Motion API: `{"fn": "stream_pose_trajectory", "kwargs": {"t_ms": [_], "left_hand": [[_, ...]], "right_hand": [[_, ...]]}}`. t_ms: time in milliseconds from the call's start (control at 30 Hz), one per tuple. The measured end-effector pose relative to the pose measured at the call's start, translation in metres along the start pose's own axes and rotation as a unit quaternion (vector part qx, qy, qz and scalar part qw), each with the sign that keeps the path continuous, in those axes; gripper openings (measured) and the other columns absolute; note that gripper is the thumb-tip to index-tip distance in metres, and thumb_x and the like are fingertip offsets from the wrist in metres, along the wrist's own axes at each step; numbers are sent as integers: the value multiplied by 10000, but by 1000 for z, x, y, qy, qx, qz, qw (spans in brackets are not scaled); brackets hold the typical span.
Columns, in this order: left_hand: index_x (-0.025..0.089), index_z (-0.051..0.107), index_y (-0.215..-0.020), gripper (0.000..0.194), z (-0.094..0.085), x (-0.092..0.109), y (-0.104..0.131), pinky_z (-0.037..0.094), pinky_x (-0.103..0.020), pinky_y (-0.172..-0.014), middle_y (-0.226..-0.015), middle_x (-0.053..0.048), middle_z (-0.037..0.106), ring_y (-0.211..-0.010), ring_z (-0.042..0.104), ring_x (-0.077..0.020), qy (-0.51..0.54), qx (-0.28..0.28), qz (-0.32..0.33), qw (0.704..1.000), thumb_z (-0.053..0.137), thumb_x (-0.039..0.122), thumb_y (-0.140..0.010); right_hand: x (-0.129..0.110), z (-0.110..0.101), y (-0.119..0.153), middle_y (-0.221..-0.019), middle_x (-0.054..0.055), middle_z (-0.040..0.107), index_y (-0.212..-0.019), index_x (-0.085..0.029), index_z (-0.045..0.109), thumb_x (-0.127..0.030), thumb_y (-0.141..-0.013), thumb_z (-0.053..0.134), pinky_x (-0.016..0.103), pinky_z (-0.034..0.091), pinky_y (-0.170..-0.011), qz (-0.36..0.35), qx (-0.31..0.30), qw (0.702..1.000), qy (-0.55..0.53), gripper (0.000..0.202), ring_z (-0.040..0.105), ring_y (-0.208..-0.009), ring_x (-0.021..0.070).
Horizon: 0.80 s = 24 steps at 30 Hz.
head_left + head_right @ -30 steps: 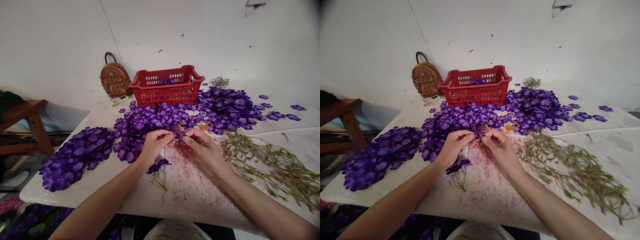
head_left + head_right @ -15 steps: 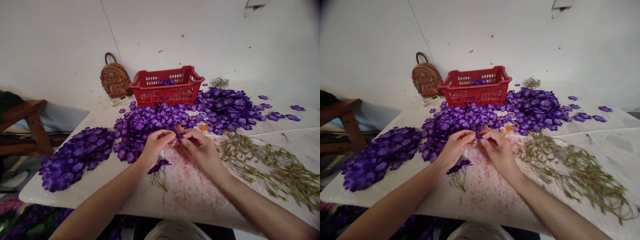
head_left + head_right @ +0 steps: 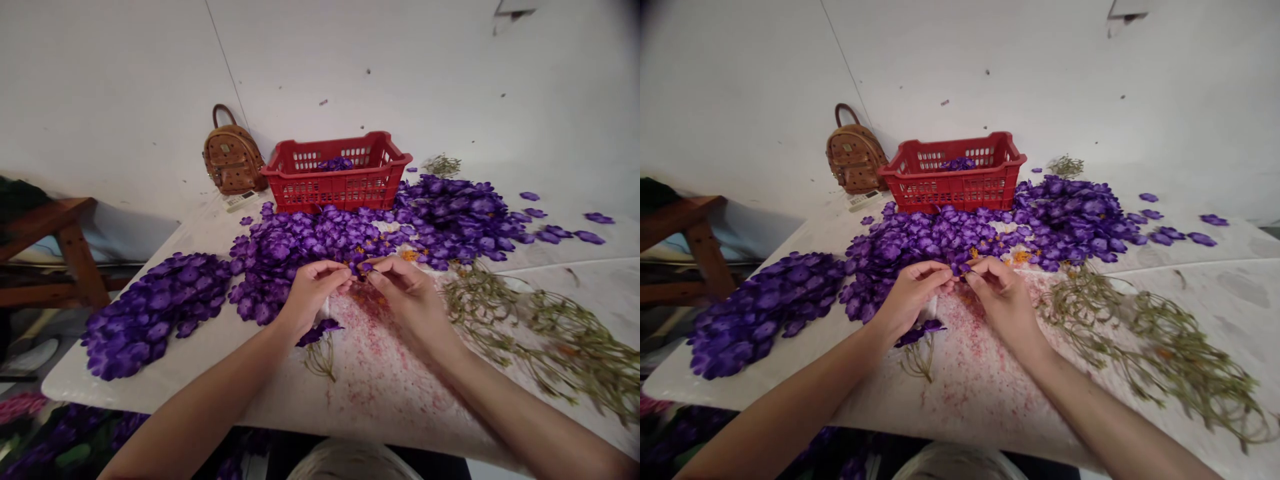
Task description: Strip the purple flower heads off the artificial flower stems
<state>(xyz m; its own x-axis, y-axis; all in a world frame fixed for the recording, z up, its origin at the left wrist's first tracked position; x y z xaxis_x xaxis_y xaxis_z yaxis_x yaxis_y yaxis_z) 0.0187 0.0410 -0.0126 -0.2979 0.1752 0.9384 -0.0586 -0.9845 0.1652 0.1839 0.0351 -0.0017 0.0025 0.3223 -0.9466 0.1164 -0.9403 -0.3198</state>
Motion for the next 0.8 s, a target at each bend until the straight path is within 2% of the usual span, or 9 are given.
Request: {"fn": "stream_pose_trajectory", "kwargs": {"t_ms": [200,500,800], "left_hand": [[137,777,-804,204,0,2,1,539,-268,-749,-819,-78,773,-718,674,-126,-10,-1,4,1000,855,296,-703],[144,780,-784,164,0,1,1,557,-286,-777,-821,-78,774,-732,684,-136,-16,4,0,1000,846,279,-718],[139,748,-755,116,1,0,1,526,-249,-716,-790,-64,762,-680,655,-111,-11,15,-9,1000,812,226,-710]], "right_hand": [[5,0,2,-760,-21,621,-798,-242,683,-335,-927,694,302,428,-713,55,-15,996,-62,159,556,-729,159],[5,2,2,-751,-19,651,-792,-244,681,-353,-915,705,303,422,-688,62,-13,996,-69,166,558,-710,165],[7,2,2,-745,-22,633,-794,-236,691,-337,-917,701,300,403,-691,56,-16,997,-57,160,543,-703,156]]}}
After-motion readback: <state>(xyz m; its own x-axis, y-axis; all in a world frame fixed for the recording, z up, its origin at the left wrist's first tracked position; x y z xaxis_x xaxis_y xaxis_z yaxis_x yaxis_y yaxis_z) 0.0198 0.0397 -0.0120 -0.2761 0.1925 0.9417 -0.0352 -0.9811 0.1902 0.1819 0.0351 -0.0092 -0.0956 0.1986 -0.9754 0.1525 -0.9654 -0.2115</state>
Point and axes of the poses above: each hand's wrist, its own y-axis away from the middle knuckle, its own z-axis out of the palm, x = y × z, the point moved 4 cm from there along -y, towards the middle knuckle
